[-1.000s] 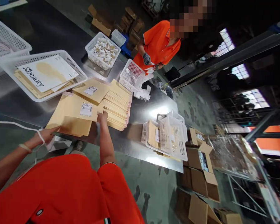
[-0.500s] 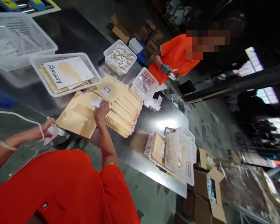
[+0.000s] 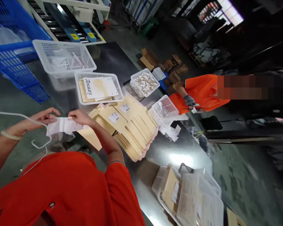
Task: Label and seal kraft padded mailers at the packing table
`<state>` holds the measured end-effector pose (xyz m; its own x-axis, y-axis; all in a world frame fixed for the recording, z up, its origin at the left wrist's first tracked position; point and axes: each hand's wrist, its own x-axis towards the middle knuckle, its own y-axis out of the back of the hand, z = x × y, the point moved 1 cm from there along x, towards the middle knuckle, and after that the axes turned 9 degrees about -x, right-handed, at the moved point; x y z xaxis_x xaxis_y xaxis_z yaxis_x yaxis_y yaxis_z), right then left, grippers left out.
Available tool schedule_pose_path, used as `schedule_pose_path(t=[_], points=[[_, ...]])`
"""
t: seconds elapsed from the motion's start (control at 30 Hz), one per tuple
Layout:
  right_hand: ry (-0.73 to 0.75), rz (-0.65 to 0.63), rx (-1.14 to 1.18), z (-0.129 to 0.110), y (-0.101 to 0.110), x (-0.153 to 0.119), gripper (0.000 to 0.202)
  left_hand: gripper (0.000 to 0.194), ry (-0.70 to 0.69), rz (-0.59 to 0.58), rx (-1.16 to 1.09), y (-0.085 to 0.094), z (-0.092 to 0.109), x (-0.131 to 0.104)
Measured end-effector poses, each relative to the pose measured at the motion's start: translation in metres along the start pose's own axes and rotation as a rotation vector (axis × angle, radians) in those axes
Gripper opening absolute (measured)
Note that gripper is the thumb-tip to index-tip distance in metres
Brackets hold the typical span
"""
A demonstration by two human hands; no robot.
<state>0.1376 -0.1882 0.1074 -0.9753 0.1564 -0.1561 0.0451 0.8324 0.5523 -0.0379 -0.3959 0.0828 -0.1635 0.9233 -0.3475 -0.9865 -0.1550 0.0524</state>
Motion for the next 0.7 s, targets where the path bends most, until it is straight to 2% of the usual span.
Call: schedule_pose_path(t=[0.07,0.1,0.17,0.2,0.27,0.33,0.37,0.4,0.47,0.5,0.57,0.63,0.7], points=[[-0.101,0.081,0.054,-0.003,0.012,0.010,0.022,0.074,-0.019,0.118,-0.125,0.025,-0.009,-0.004],[-0.160,0.168,0.096,-0.003,0.021,0.017,0.021,0.077,-0.037,0.229,-0.148,0.040,-0.011,-0.004],[-0.259,0.415,0.179,-0.003,0.036,0.035,0.018,0.081,-0.044,0.439,-0.132,0.072,-0.010,0.001],[-0.285,0.555,0.218,-0.003,0.042,0.048,0.016,0.085,-0.042,0.504,-0.105,0.086,-0.006,0.009],[-0.294,0.783,0.306,-0.004,0.043,0.082,0.011,0.097,-0.074,0.518,-0.046,0.106,0.006,0.033],[-0.272,0.924,0.426,-0.006,0.033,0.127,0.009,0.109,-0.141,0.418,-0.031,0.115,0.023,0.067],[-0.261,0.968,0.492,-0.007,0.027,0.151,0.007,0.109,-0.154,0.360,-0.030,0.118,0.030,0.084],[-0.254,1.003,0.556,-0.008,0.021,0.174,0.005,0.101,-0.136,0.314,-0.018,0.121,0.036,0.101],[-0.270,1.052,0.639,-0.006,0.021,0.209,0.008,0.075,-0.058,0.262,0.021,0.136,0.045,0.129],[-0.282,1.061,0.639,-0.005,0.027,0.221,0.013,0.064,-0.023,0.259,0.043,0.147,0.048,0.140],[-0.287,1.024,0.535,-0.002,0.052,0.233,0.029,0.052,0.009,0.255,0.112,0.175,0.053,0.157],[-0.241,0.884,0.319,-0.001,0.086,0.234,0.044,0.043,0.022,0.218,0.236,0.204,0.060,0.173],[-0.181,0.687,0.094,-0.002,0.117,0.233,0.040,0.039,0.029,0.137,0.371,0.228,0.068,0.192]])
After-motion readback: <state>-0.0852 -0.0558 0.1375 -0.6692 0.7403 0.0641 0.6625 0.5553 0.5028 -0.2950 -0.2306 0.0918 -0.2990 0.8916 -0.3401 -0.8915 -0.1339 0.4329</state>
